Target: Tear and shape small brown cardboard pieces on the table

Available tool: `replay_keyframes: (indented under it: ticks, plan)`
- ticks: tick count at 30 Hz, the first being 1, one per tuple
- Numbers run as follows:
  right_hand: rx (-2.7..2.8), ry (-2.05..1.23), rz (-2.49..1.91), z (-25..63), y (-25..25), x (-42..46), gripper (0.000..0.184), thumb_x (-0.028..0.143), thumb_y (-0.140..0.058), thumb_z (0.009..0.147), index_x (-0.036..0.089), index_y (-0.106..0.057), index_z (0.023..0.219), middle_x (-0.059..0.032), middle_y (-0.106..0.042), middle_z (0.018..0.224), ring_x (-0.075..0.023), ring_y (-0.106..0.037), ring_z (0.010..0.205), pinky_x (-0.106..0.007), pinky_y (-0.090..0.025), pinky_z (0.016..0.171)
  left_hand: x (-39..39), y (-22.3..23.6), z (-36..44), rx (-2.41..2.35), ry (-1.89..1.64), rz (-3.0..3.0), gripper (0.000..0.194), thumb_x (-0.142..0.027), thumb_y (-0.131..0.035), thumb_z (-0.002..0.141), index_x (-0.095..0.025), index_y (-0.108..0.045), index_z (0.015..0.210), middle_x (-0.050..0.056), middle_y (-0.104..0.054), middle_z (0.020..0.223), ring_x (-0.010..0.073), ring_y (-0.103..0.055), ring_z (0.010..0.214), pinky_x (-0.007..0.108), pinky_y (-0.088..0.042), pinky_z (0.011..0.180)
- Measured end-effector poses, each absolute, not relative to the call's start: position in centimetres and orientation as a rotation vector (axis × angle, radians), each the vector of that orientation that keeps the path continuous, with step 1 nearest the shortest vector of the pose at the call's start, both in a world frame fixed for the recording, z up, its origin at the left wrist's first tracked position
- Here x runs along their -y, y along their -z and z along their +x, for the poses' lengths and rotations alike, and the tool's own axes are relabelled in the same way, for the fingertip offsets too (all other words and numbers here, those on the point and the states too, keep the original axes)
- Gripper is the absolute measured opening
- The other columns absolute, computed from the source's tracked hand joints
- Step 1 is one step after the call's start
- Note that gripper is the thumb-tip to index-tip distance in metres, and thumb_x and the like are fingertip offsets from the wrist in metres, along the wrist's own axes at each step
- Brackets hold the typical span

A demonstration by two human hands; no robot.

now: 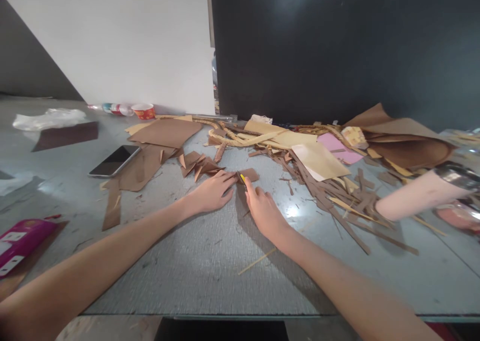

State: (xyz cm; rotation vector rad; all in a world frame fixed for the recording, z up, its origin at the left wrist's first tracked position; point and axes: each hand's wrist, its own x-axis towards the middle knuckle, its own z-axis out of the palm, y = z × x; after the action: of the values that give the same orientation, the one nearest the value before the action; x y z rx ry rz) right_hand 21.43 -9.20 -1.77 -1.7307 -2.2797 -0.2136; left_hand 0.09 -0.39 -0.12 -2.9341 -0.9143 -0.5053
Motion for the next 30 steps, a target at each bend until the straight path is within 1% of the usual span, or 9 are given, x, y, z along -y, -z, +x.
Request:
replay_keyframes:
  ticks: [5,10,15,19,24,27,30]
  plan:
    - [2.297,0.187,-1.705,21.6,1.8,9.2,0.055,0.029,-0.026,0.115,0.019,-0.025,0.169,-0.0122,-0.069,0.099,-0.0254,-0.065,0.08,-0.035,-0.046,0.076,0.3,0.4,0.1,0.905,0.521,-2.93,0.037,-0.024,-0.046,0.104,-0.015,-0.061,0.137,0.017,-0.062,0.145,0.0323,-0.053,0.137,0.048,-0.048,0.113]
    - [2.312,0.136,-1.698,21.6,1.5,9.0,0.054,0.028,-0.027,0.114,0.016,-0.029,0.167,-0.0128,-0.07,0.1,-0.0251,-0.066,0.081,-0.035,-0.045,0.075,0.4,0.2,0.1,0.91,0.516,-2.924,0.036,-0.024,-0.045,0.105,-0.015,-0.062,0.136,0.016,-0.062,0.144,0.0311,-0.055,0.133,0.047,-0.049,0.112]
    - [2.293,0.08,-1.674,21.7,1.3,8.6,0.054,0.026,-0.029,0.113,0.016,-0.034,0.166,-0.0123,-0.073,0.097,-0.0227,-0.066,0.075,-0.032,-0.043,0.07,0.4,0.1,0.1,0.899,0.534,-2.923,0.037,-0.024,-0.045,0.105,-0.016,-0.062,0.137,0.016,-0.063,0.143,0.0316,-0.055,0.132,0.049,-0.049,0.112]
    - [2.265,0.02,-1.66,21.6,1.0,8.3,0.054,0.024,-0.034,0.111,0.016,-0.04,0.164,-0.0111,-0.076,0.095,-0.0207,-0.067,0.073,-0.03,-0.043,0.069,0.4,-0.1,0.2,0.902,0.508,-2.928,0.037,-0.023,-0.046,0.104,-0.014,-0.062,0.136,0.015,-0.062,0.143,0.0307,-0.056,0.131,0.046,-0.049,0.112]
    - [2.239,-0.007,-1.65,21.4,0.5,8.1,0.053,0.03,-0.037,0.112,0.015,-0.044,0.162,-0.013,-0.079,0.1,-0.0223,-0.07,0.075,-0.03,-0.045,0.07,0.2,0.1,0.2,0.884,0.504,-2.92,0.036,-0.024,-0.045,0.104,-0.015,-0.063,0.135,0.014,-0.061,0.145,0.0302,-0.055,0.134,0.045,-0.047,0.114]
    - [2.232,-0.015,-1.655,21.4,0.4,7.9,0.052,0.03,-0.039,0.111,0.015,-0.048,0.16,-0.0128,-0.08,0.096,-0.0218,-0.07,0.072,-0.029,-0.044,0.066,0.0,0.3,0.2,0.86,0.443,-2.897,0.036,-0.019,-0.043,0.104,-0.013,-0.063,0.134,0.016,-0.063,0.142,0.0304,-0.054,0.134,0.045,-0.044,0.115]
    - [2.219,-0.032,-1.652,21.5,0.3,7.7,0.052,0.029,-0.04,0.11,0.016,-0.05,0.159,-0.0114,-0.08,0.089,-0.0206,-0.07,0.067,-0.028,-0.042,0.064,-0.1,0.2,0.3,0.858,0.336,-2.878,0.036,-0.01,-0.042,0.1,-0.012,-0.064,0.129,0.018,-0.065,0.133,0.0309,-0.058,0.126,0.045,-0.047,0.11]
